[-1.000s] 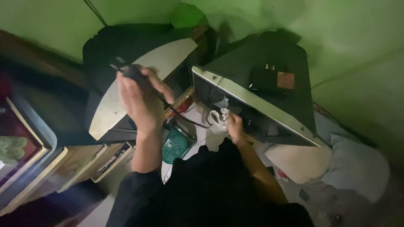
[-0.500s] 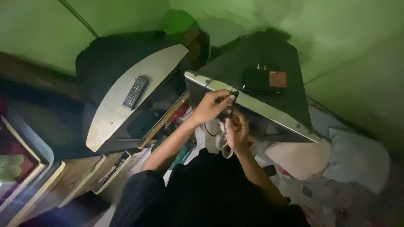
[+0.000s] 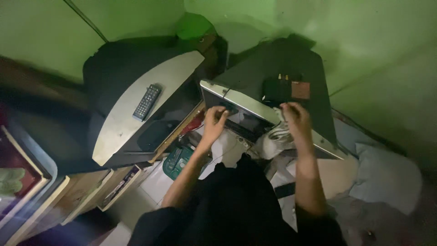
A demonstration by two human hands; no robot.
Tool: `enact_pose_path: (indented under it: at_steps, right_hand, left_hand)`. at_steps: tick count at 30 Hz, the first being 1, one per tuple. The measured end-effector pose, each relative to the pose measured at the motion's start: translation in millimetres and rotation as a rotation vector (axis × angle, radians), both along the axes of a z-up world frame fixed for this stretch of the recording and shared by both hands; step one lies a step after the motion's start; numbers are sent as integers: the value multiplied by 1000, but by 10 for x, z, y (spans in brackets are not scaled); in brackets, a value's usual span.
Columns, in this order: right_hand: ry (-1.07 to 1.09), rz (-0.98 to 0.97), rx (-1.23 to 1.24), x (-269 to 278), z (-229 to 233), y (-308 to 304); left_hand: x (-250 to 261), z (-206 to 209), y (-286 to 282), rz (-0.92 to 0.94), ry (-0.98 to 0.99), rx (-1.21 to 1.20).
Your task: Wiping a television and an electronic receiver with a cloth.
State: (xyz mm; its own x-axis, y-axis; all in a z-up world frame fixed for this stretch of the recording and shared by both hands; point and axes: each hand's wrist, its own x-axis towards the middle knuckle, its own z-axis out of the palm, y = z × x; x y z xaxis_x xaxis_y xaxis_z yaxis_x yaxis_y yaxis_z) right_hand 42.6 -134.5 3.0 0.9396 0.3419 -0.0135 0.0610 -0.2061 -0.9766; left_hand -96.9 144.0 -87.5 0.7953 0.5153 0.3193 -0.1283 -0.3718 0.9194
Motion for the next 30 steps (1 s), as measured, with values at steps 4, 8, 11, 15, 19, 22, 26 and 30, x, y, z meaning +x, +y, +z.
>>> enact_pose_path:
  at_steps: [4,8,11,15,19,22,26,30]
  right_hand:
    - [2,-52,-190,335,181,-29]
    - [-66,-12,-326,900,25,-106]
    - [-70,39,-583,1186,140,-38]
    - [-82,100,-729,1449,-90,-93]
    - [-109,106,-680,1477,-133,-133]
    - [-141,62,-666,1439,-92,-228]
    - [-116,-75,-594,1223,167,-290]
    - [-6,-184,-465,952,288,-498]
  left_hand:
    - [-158,-1020,-24,254,229,-367]
    - [-180,-1408,-211,128,90,-381]
    - [-103,-932,-306,120,512,-564]
    - [-20,-1760,-396,-9,351,-561]
    - [-65,-1712,-495,-128,399,-599]
    - [-164,-1205,-558,-178,409,-841]
    - [-244,-953,-638,-87,417,-1067]
    - [-382,-1021,-634,-103,322,-1235]
